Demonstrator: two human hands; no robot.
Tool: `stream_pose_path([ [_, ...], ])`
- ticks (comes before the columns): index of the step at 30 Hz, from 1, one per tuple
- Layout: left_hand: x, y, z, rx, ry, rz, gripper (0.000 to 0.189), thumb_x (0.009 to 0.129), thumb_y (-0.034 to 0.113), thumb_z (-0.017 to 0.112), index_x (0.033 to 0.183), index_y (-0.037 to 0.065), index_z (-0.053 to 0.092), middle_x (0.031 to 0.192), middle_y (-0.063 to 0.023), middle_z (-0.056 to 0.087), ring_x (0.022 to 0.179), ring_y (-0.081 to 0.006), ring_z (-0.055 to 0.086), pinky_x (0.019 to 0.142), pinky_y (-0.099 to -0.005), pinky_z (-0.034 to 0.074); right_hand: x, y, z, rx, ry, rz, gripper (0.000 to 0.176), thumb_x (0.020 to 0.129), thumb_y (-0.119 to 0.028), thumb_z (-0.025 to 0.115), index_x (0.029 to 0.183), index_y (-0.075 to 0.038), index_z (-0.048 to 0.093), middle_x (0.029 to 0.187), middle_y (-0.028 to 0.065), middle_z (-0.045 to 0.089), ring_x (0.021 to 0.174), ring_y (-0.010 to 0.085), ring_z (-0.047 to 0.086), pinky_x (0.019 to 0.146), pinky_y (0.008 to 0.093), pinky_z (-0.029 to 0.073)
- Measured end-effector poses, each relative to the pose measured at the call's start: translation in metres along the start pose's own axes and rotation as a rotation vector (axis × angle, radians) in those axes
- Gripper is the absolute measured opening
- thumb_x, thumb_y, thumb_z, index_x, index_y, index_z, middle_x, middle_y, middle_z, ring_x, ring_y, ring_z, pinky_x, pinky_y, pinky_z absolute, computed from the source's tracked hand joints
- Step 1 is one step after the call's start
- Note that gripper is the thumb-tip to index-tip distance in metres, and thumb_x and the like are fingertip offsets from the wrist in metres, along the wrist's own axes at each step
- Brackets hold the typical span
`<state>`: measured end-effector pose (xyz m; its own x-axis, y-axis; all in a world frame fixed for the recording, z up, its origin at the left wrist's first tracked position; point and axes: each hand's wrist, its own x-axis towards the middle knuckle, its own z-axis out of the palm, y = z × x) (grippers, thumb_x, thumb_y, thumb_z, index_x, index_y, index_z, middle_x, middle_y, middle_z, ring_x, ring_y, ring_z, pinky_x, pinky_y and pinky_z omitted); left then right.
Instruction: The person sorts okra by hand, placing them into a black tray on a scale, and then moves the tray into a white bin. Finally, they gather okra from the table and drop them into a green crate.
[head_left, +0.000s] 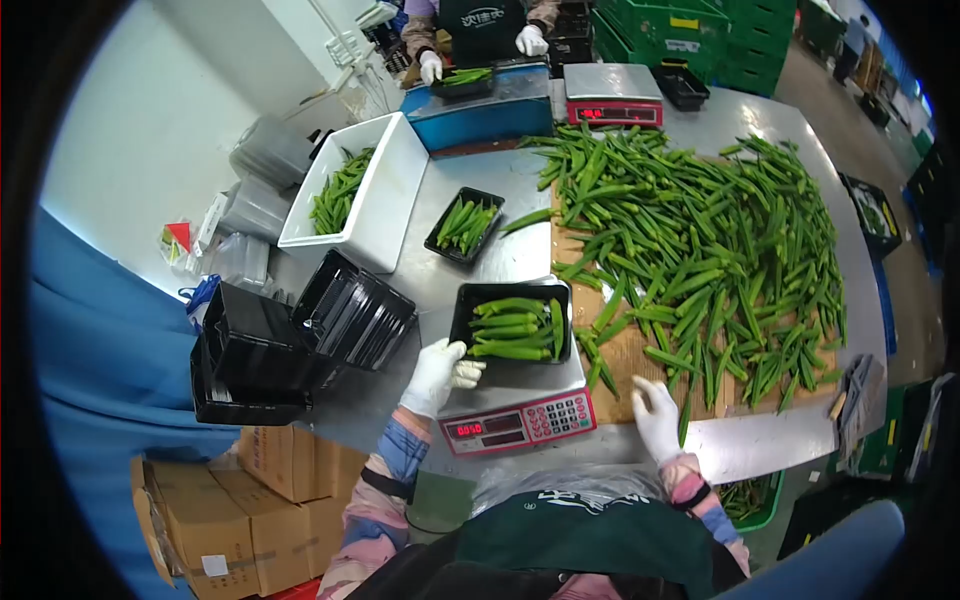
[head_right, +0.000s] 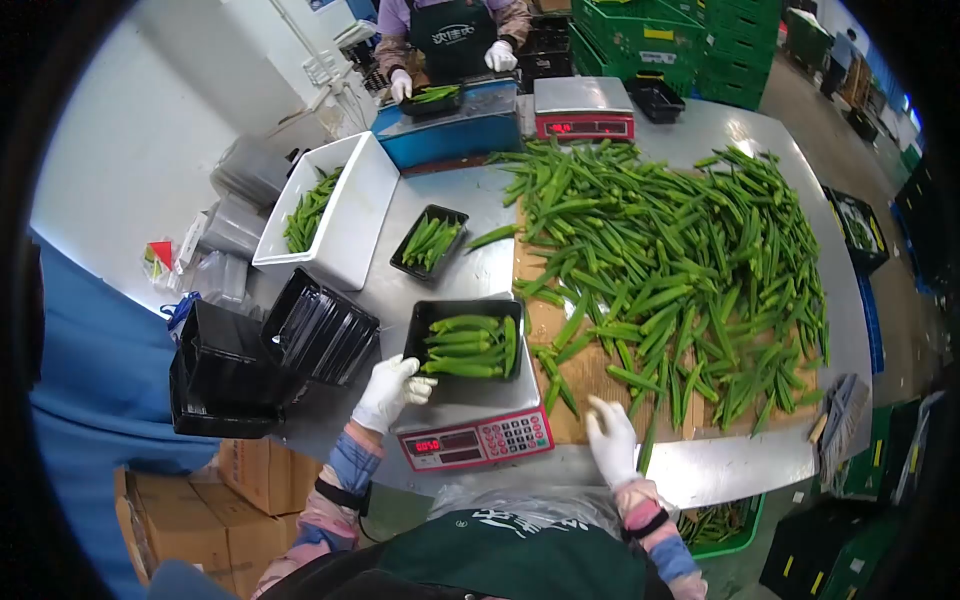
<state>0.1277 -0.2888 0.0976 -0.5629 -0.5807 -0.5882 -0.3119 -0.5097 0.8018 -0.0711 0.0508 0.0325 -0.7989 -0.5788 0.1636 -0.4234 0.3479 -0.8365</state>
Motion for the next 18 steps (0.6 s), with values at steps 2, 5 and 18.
stream_pose_path([
  [2, 0.032, 0.019, -0.004, -0.075, 0.062, 0.037, 0.025, 0.102, 0.016, 0.05, 0.12, 0.001, 0.057, 0.099, -0.0226, 0.072, 0.067, -0.0231, 0.071, 0.057, -0.0338, 0.059, -0.016, 0.02, -0.015, -0.024, 0.032, 0.05, 0.024, 0.091, -0.005, 0.067, 0.115, -0.005, 0.07, 0.093, 0.0139, 0.064, 0.083, 0.0285, 0.065, 0.076, 0.0356, 0.052],
  [5, 0.106, 0.037, -0.023, -0.243, 0.111, 0.093, 0.025, 0.102, 0.016, 0.049, 0.122, 0.002, 0.057, 0.106, -0.0201, 0.073, 0.079, -0.025, 0.072, 0.068, -0.04, 0.059, -0.038, 0.041, -0.028, -0.005, 0.038, 0.273, 0.022, 0.093, -0.005, 0.066, 0.115, -0.003, 0.07, 0.092, 0.0132, 0.065, 0.084, 0.023, 0.065, 0.076, 0.0322, 0.052],
  [18, 0.103, 0.089, 0.02, 0.198, 0.276, 0.713, 0.037, 0.095, 0.013, 0.067, 0.127, 0.0, 0.055, 0.114, -0.0101, 0.062, 0.111, -0.0239, 0.061, 0.095, -0.0358, 0.051, -0.048, 0.063, -0.038, -0.045, 0.11, 0.368, 0.027, 0.089, -0.001, 0.07, 0.116, 0.0, 0.069, 0.094, 0.0122, 0.066, 0.081, 0.025, 0.064, 0.075, 0.0334, 0.054],
])
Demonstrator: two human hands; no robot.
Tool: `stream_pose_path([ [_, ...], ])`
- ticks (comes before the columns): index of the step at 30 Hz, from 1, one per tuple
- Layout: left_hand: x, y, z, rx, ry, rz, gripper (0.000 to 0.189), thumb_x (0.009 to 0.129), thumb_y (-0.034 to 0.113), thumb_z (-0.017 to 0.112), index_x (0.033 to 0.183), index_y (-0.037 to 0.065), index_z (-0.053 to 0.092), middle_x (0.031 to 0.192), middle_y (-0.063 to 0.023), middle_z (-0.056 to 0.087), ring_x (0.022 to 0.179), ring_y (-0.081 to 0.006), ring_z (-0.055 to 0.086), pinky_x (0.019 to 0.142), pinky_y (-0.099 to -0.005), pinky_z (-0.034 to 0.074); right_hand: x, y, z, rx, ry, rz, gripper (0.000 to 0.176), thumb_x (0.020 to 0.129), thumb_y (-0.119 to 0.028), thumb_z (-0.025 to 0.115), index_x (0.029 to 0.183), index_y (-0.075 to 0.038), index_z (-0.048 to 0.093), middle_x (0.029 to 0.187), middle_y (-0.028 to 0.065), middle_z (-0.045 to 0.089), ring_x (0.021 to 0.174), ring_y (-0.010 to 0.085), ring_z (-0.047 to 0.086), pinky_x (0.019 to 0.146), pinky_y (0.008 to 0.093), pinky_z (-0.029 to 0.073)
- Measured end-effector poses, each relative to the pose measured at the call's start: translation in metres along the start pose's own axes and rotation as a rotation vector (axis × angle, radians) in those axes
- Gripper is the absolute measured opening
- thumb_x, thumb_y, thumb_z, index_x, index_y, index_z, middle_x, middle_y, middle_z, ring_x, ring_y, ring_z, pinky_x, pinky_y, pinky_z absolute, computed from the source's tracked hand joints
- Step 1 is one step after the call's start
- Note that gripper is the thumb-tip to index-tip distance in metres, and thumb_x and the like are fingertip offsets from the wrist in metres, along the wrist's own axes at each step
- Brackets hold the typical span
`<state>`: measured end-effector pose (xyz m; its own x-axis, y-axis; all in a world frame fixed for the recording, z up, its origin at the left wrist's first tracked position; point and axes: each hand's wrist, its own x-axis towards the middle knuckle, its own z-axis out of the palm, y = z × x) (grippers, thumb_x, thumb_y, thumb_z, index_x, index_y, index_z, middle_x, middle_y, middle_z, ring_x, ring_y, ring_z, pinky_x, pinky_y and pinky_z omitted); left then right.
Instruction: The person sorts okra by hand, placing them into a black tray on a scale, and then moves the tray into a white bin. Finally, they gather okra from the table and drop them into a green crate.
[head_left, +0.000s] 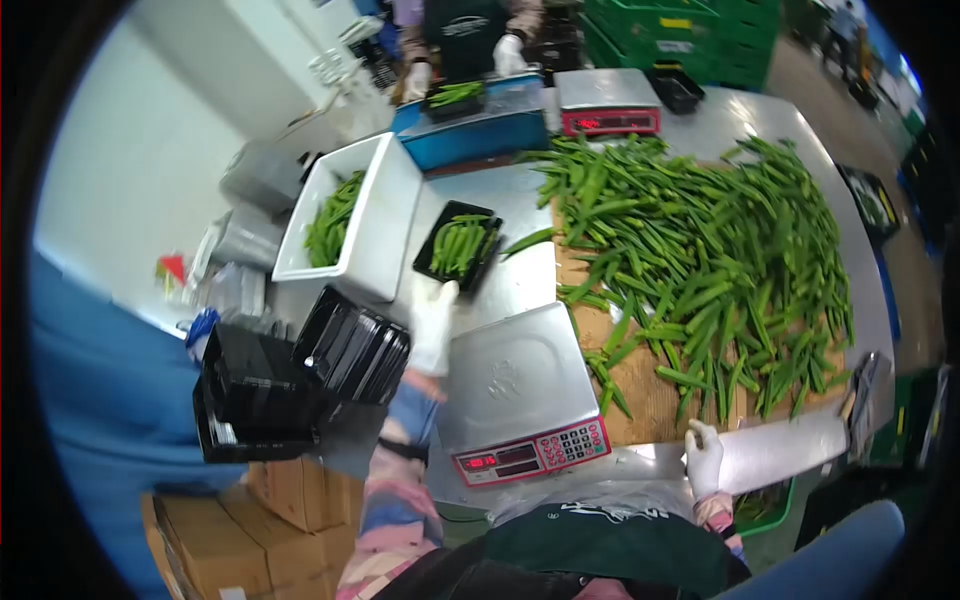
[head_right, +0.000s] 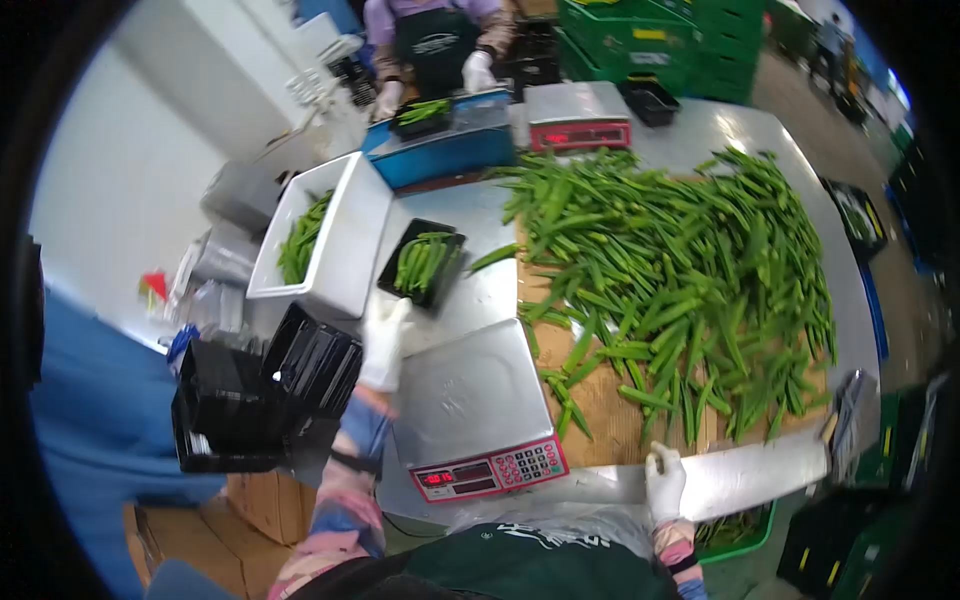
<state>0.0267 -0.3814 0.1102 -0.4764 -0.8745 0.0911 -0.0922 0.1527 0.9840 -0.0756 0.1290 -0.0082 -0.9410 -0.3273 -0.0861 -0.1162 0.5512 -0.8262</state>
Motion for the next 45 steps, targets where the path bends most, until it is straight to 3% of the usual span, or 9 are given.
stream_pose_path([
  [6, -0.082, 0.096, -0.08, 0.918, 0.394, 0.525, 0.033, 0.099, 0.011, 0.061, 0.126, -0.007, 0.062, 0.121, -0.0251, 0.066, 0.109, -0.0364, 0.063, 0.102, -0.0408, 0.048, -0.018, 0.022, -0.011, -0.314, -0.005, 0.049, 0.055, 0.078, -0.023, 0.082, 0.124, 0.0, 0.063, 0.112, 0.0224, 0.069, 0.102, 0.0388, 0.067, 0.092, 0.0457, 0.053],
  [10, -0.069, 0.002, -0.212, 1.143, 0.161, 0.118, 0.035, 0.104, 0.021, 0.057, 0.122, -0.007, 0.067, 0.119, -0.0245, 0.069, 0.106, -0.0342, 0.067, 0.097, -0.0388, 0.052, -0.026, 0.031, -0.006, -0.419, 0.036, -0.016, 0.049, 0.08, -0.022, 0.079, 0.121, -0.003, 0.061, 0.105, 0.0212, 0.066, 0.095, 0.04, 0.066, 0.085, 0.0472, 0.053],
  [20, -0.034, -0.01, -0.221, 1.261, 0.337, 0.074, 0.032, 0.103, 0.02, 0.058, 0.118, -0.007, 0.068, 0.116, -0.022, 0.071, 0.103, -0.0321, 0.067, 0.095, -0.0385, 0.053, -0.024, 0.083, 0.014, -0.377, 0.227, 0.078, 0.026, 0.081, -0.021, 0.07, 0.101, -0.003, 0.066, 0.094, 0.0207, 0.068, 0.086, 0.0396, 0.068, 0.078, 0.0496, 0.054],
  [25, -0.031, 0.037, -0.204, 0.986, 0.63, 0.46, 0.031, 0.103, 0.019, 0.059, 0.117, -0.006, 0.069, 0.114, -0.0207, 0.071, 0.102, -0.031, 0.067, 0.094, -0.0384, 0.053, -0.024, 0.081, -0.011, 0.002, 0.021, 0.293, 0.028, 0.083, -0.026, 0.072, 0.105, -0.008, 0.071, 0.092, 0.0185, 0.073, 0.087, 0.0354, 0.071, 0.079, 0.043, 0.055],
  [29, -0.092, 0.05, -0.108, 0.722, 0.225, 0.616, 0.023, 0.1, 0.017, 0.064, 0.107, -0.004, 0.071, 0.103, -0.0145, 0.072, 0.093, -0.0279, 0.066, 0.088, -0.0388, 0.054, -0.024, 0.106, -0.008, 0.308, 0.071, 0.427, 0.029, 0.082, -0.021, 0.072, 0.108, -0.006, 0.071, 0.089, 0.0148, 0.073, 0.082, 0.0271, 0.072, 0.076, 0.0385, 0.056],
  [31, -0.132, 0.038, -0.06, 0.832, -0.169, 0.318, 0.019, 0.097, 0.015, 0.067, 0.103, -0.002, 0.072, 0.099, -0.0134, 0.071, 0.092, -0.0269, 0.065, 0.087, -0.0389, 0.053, -0.021, 0.113, -0.006, 0.42, 0.072, 0.414, 0.03, 0.085, -0.016, 0.07, 0.112, -0.003, 0.069, 0.094, 0.0149, 0.073, 0.081, 0.0235, 0.071, 0.075, 0.0364, 0.056],
  [33, -0.158, 0.02, -0.047, 1.061, -0.565, 0.61, 0.016, 0.092, 0.012, 0.07, 0.103, 0.001, 0.073, 0.098, -0.013, 0.071, 0.093, -0.0285, 0.064, 0.087, -0.0395, 0.052, -0.021, 0.104, -0.022, 0.611, 0.034, 0.489, 0.03, 0.087, -0.013, 0.068, 0.114, -0.001, 0.068, 0.097, 0.0139, 0.073, 0.081, 0.0216, 0.07, 0.075, 0.0353, 0.056],
  [43, -0.195, 0.06, 0.085, 0.64, -0.618, 0.451, 0.028, 0.096, 0.003, 0.067, 0.124, 0.0, 0.067, 0.115, -0.0132, 0.066, 0.107, -0.0219, 0.065, 0.094, -0.0337, 0.053, 0.057, 0.109, -0.085, 0.254, 0.524, 0.176, 0.039, 0.086, -0.02, 0.068, 0.121, -0.005, 0.065, 0.106, 0.0165, 0.071, 0.099, 0.0312, 0.069, 0.085, 0.0401, 0.054],
  [45, -0.207, 0.059, 0.142, 0.456, -0.741, 0.39, 0.028, 0.097, 0.005, 0.066, 0.124, -0.001, 0.066, 0.117, -0.0138, 0.067, 0.11, -0.023, 0.064, 0.097, -0.034, 0.052, 0.083, 0.109, -0.1, -0.196, 0.633, -0.001, 0.036, 0.084, -0.024, 0.065, 0.116, -0.007, 0.068, 0.107, 0.0185, 0.07, 0.102, 0.0363, 0.067, 0.085, 0.0459, 0.054],
])
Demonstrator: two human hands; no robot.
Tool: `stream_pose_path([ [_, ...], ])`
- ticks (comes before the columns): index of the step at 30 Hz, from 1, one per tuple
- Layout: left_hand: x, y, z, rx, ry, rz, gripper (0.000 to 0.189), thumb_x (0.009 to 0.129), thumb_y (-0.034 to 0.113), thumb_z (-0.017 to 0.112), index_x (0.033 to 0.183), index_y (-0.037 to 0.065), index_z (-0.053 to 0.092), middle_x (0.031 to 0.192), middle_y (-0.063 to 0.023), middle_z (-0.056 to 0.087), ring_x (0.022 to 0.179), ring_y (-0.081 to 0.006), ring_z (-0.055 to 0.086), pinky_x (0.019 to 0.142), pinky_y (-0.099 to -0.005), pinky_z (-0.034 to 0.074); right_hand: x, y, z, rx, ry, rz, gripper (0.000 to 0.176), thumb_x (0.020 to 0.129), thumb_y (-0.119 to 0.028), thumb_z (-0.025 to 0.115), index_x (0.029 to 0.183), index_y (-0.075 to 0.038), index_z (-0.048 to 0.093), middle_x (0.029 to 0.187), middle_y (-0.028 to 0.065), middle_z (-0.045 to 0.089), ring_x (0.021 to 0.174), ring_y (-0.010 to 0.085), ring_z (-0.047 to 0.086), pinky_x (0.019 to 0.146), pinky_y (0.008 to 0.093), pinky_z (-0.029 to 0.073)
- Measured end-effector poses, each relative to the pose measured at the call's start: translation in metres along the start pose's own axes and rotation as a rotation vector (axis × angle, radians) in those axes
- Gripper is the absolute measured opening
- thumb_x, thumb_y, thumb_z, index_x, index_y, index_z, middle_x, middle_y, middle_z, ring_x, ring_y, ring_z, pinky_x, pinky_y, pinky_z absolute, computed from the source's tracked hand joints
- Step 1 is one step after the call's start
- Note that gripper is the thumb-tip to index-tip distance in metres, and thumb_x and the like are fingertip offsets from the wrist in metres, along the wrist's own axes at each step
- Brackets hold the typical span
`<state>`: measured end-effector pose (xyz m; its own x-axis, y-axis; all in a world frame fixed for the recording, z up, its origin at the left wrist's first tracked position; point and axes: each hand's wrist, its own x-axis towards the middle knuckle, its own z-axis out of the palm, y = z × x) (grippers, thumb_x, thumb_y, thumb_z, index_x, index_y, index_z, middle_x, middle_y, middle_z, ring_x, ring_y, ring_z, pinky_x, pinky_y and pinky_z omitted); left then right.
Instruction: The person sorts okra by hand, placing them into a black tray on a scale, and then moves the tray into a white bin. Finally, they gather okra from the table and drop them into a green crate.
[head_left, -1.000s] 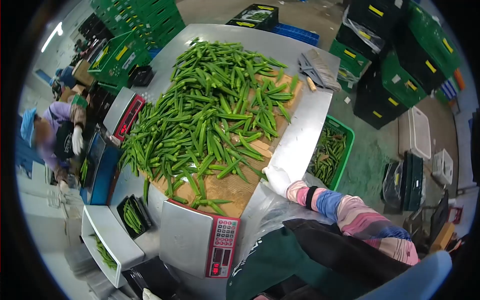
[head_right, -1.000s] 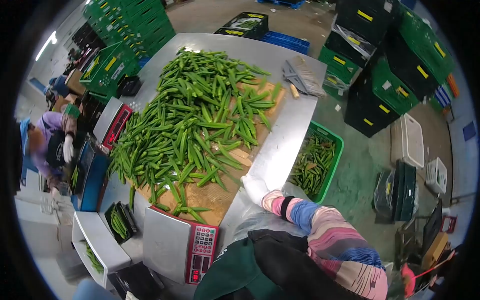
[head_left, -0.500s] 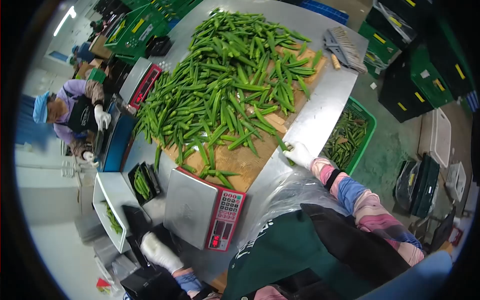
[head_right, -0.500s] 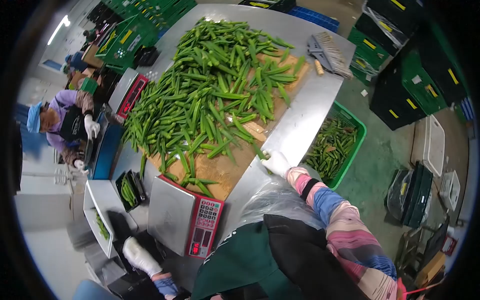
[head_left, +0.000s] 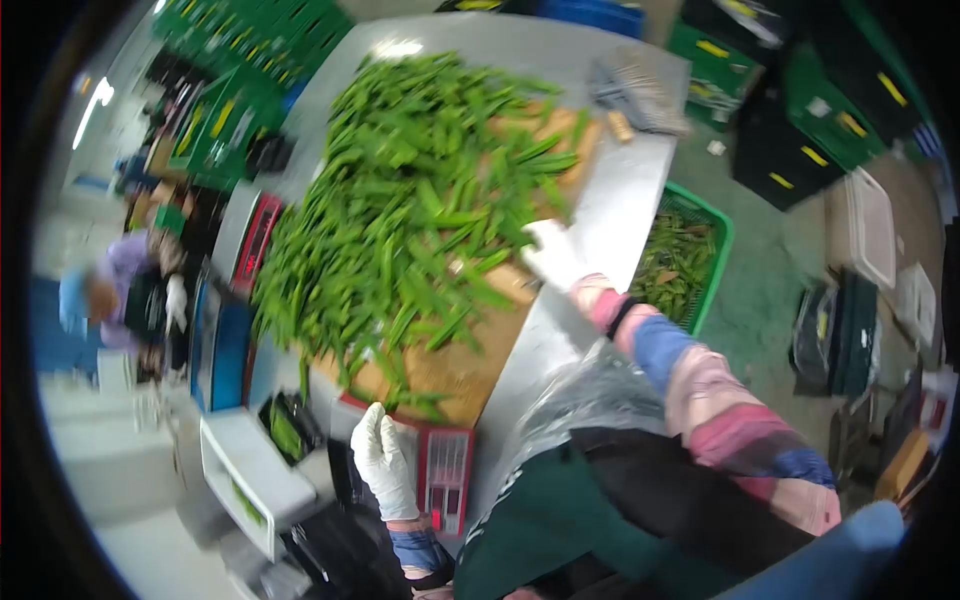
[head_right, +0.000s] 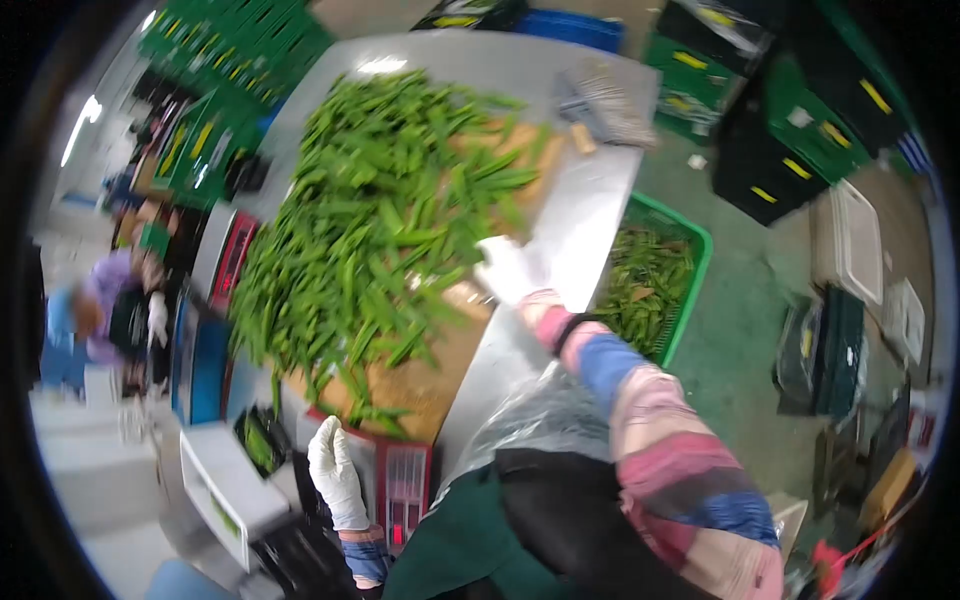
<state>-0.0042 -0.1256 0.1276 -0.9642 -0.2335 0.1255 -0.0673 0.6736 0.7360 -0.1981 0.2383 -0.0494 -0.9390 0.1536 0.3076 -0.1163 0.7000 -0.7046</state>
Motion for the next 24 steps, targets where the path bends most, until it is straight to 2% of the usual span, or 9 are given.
stream_pose_path([
  [3, 0.042, -0.005, 0.073, -0.033, -0.186, 0.054, 0.029, 0.098, 0.006, 0.064, 0.125, -0.004, 0.065, 0.121, -0.0151, 0.067, 0.113, -0.0234, 0.064, 0.101, -0.0345, 0.05, 0.032, -0.027, -0.012, -0.302, -0.246, 0.109, 0.02, 0.073, -0.018, 0.066, 0.088, -0.008, 0.074, 0.097, 0.0189, 0.07, 0.092, 0.0376, 0.067, 0.078, 0.0495, 0.055],
  [6, 0.069, 0.009, 0.126, -0.149, -0.375, -0.002, 0.03, 0.098, 0.006, 0.063, 0.126, -0.005, 0.064, 0.122, -0.0181, 0.066, 0.112, -0.0261, 0.064, 0.102, -0.0358, 0.05, 0.029, -0.03, 0.007, -0.408, -0.245, -0.022, 0.012, 0.074, -0.019, 0.069, 0.083, -0.011, 0.073, 0.086, 0.0127, 0.07, 0.088, 0.0297, 0.068, 0.072, 0.0439, 0.055],
  [9, 0.082, -0.023, 0.157, 0.188, -0.424, 0.191, 0.037, 0.091, 0.009, 0.07, 0.126, -0.003, 0.063, 0.12, -0.0204, 0.064, 0.113, -0.034, 0.06, 0.101, -0.0421, 0.047, 0.014, -0.021, 0.022, -0.343, -0.081, -0.194, 0.008, 0.078, -0.017, 0.066, 0.077, -0.011, 0.07, 0.08, 0.0076, 0.068, 0.082, 0.0263, 0.067, 0.068, 0.0407, 0.053],
  [12, 0.083, -0.026, 0.168, 0.455, -0.364, 0.367, 0.047, 0.084, 0.011, 0.075, 0.128, -0.001, 0.061, 0.12, -0.0217, 0.061, 0.113, -0.0395, 0.055, 0.099, -0.0465, 0.045, 0.014, -0.015, 0.03, -0.248, -0.275, -0.045, 0.022, 0.072, -0.019, 0.074, 0.09, -0.008, 0.067, 0.09, 0.01, 0.066, 0.092, 0.0288, 0.064, 0.078, 0.0409, 0.053],
  [16, 0.095, -0.053, 0.175, 0.493, -0.387, 0.377, 0.044, 0.078, 0.01, 0.08, 0.119, 0.001, 0.065, 0.114, -0.0198, 0.06, 0.111, -0.039, 0.056, 0.095, -0.0467, 0.047, -0.02, -0.002, 0.001, 0.049, -0.383, 0.152, 0.044, 0.079, -0.031, 0.078, 0.112, -0.003, 0.065, 0.105, 0.0182, 0.065, 0.101, 0.0376, 0.063, 0.084, 0.0479, 0.054],
  [17, 0.093, 0.027, 0.155, 0.387, -0.537, 0.534, 0.037, 0.096, 0.027, 0.064, 0.116, -0.002, 0.071, 0.11, -0.0245, 0.071, 0.1, -0.0409, 0.065, 0.093, -0.0463, 0.05, -0.031, -0.011, -0.034, 0.156, -0.383, 0.245, 0.042, 0.08, -0.031, 0.076, 0.11, -0.003, 0.066, 0.1, 0.0203, 0.068, 0.097, 0.0394, 0.067, 0.081, 0.0489, 0.054],
  [18, 0.09, 0.034, 0.154, 0.359, -0.546, 0.523, 0.036, 0.094, 0.026, 0.065, 0.116, -0.002, 0.071, 0.109, -0.0255, 0.07, 0.101, -0.0424, 0.064, 0.094, -0.0474, 0.049, -0.045, 0.008, -0.018, 0.273, -0.35, 0.3, 0.039, 0.079, -0.028, 0.074, 0.107, -0.002, 0.067, 0.091, 0.0213, 0.07, 0.086, 0.0371, 0.069, 0.077, 0.0466, 0.055],
  [20, 0.09, 0.028, 0.153, 0.288, -0.55, 0.564, 0.037, 0.095, 0.027, 0.066, 0.115, -0.003, 0.071, 0.108, -0.0253, 0.07, 0.101, -0.0422, 0.063, 0.093, -0.0463, 0.049, -0.054, -0.003, -0.073, 0.484, -0.586, 0.641, 0.035, 0.076, -0.02, 0.074, 0.103, 0.001, 0.069, 0.081, 0.0169, 0.071, 0.076, 0.0286, 0.071, 0.07, 0.0416, 0.057],
  [24, 0.105, 0.006, 0.154, 0.357, -0.616, 0.537, 0.039, 0.096, 0.03, 0.066, 0.111, -0.005, 0.07, 0.106, -0.0261, 0.069, 0.097, -0.0426, 0.063, 0.091, -0.0458, 0.049, -0.085, 0.01, -0.096, 0.667, -0.349, 0.709, 0.028, 0.077, -0.019, 0.073, 0.095, 0.002, 0.069, 0.073, 0.0129, 0.069, 0.066, 0.0212, 0.068, 0.06, 0.0369, 0.055],
])
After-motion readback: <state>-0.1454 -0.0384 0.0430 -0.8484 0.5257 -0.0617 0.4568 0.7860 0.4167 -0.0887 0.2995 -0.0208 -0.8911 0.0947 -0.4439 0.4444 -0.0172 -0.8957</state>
